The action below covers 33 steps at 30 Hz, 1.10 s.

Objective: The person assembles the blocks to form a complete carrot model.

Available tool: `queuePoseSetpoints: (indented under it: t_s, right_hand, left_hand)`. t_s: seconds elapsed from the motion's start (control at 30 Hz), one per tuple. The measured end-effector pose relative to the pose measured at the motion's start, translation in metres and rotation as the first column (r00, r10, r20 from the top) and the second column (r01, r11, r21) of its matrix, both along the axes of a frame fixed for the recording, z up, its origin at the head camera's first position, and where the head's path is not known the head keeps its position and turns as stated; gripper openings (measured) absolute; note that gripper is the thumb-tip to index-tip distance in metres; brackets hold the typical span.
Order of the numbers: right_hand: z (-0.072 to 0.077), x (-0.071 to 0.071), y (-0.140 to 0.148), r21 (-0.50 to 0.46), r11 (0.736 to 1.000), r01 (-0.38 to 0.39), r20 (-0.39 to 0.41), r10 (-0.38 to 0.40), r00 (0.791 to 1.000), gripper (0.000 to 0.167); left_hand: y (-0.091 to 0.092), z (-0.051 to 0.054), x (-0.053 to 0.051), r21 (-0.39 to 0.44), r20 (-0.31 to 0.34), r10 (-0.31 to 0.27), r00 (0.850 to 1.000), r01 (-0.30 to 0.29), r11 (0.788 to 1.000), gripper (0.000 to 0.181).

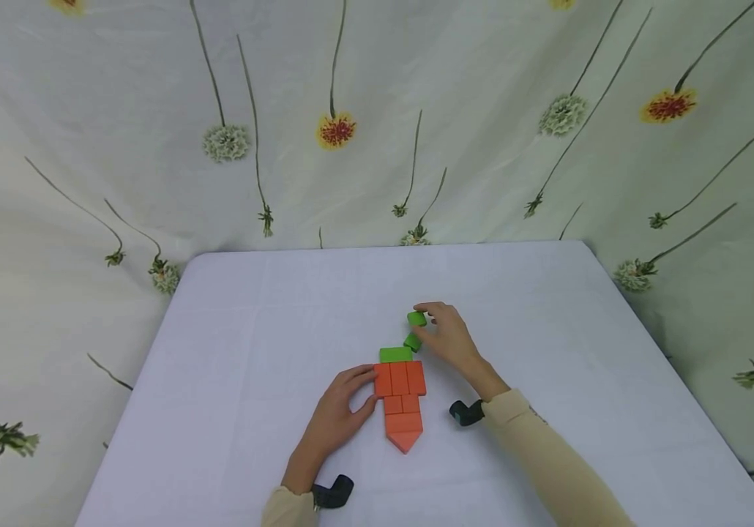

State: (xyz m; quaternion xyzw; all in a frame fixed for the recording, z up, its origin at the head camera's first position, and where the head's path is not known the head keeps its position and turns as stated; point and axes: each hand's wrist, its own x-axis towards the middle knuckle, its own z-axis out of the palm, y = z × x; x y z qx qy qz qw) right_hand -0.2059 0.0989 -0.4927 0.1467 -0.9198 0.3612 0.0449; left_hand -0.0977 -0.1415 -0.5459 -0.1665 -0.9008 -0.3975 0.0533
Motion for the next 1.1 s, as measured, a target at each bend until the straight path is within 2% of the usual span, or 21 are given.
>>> queuePoseSetpoints:
  t_s: [1.1]
  right_hand:
    - [-0.013, 0.009, -0.048, 0.014, 0.993, -0.120, 0.105, 0.118, 0.987, 0.037]
  left_hand:
    - [-0.001, 0.005, -0.001, 0.010, 0.007, -0.003, 1.000, 0.003, 1.000, 0.042]
